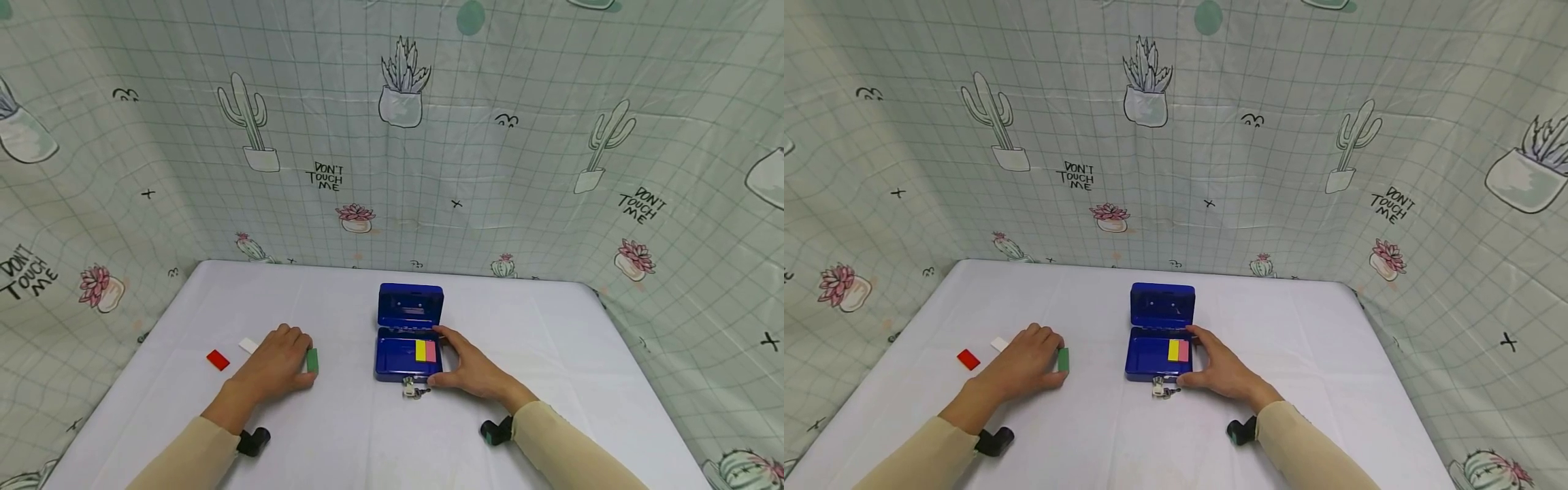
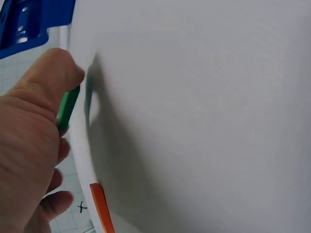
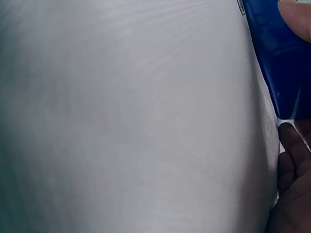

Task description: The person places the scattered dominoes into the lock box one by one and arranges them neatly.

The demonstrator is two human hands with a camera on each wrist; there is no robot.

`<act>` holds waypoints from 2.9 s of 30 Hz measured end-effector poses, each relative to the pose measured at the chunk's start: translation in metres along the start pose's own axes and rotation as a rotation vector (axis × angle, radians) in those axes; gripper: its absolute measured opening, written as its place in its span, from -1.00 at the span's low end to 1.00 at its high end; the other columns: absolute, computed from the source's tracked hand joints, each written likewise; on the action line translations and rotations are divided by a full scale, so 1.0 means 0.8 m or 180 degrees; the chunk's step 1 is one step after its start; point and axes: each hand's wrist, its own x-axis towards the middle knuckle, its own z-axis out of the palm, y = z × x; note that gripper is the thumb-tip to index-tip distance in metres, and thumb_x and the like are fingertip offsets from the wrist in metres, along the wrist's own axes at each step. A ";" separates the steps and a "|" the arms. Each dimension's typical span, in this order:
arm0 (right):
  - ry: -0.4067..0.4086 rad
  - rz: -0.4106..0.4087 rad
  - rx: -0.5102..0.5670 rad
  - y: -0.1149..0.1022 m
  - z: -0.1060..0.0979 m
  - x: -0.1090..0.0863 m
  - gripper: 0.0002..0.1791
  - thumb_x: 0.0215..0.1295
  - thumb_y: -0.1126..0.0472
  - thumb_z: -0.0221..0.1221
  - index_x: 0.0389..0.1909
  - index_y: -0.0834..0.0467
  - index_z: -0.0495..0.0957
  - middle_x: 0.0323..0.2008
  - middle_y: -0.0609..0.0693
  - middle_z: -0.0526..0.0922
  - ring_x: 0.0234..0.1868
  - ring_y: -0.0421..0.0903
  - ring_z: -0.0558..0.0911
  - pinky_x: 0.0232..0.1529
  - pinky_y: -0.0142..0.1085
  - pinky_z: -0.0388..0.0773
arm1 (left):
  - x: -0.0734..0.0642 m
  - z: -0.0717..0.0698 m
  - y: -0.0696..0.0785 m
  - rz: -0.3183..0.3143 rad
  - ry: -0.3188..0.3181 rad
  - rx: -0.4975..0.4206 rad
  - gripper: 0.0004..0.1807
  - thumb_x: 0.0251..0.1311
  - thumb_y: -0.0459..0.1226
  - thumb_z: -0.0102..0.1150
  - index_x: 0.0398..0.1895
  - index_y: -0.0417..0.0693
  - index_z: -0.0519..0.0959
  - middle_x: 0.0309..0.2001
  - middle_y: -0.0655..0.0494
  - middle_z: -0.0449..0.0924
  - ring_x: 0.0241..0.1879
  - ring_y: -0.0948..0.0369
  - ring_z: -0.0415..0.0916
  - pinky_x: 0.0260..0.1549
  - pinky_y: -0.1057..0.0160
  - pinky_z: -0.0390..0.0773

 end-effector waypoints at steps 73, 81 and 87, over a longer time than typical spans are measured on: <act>-0.0072 -0.0083 0.0274 0.004 -0.008 0.002 0.21 0.06 -0.09 0.60 0.66 0.00 0.11 0.51 0.17 0.38 0.53 0.19 0.33 0.54 0.31 0.11 | 0.149 0.005 0.143 0.0628 -0.0375 0.0443 -0.34 0.33 0.25 0.29 0.18 -0.08 0.58 -0.03 0.07 0.55 -0.04 0.11 0.33 0.03 0.18 0.43; -0.0061 -0.0067 0.0252 0.004 -0.007 0.002 0.22 0.05 -0.12 0.60 0.67 -0.03 0.11 0.52 0.17 0.37 0.53 0.20 0.33 0.54 0.32 0.11 | 0.155 0.011 0.148 0.0649 -0.0407 0.0547 -0.33 0.32 0.26 0.30 0.18 -0.08 0.59 -0.02 0.06 0.58 -0.04 0.11 0.37 -0.06 0.21 0.40; -0.0057 -0.0059 0.0267 0.003 -0.006 0.003 0.21 0.05 -0.12 0.60 0.66 -0.04 0.12 0.52 0.15 0.37 0.55 0.19 0.32 0.55 0.31 0.11 | 0.157 0.015 0.149 0.0600 -0.0548 0.0588 -0.29 0.32 0.28 0.28 0.25 -0.06 0.59 0.06 0.06 0.61 0.00 0.11 0.38 -0.02 0.21 0.41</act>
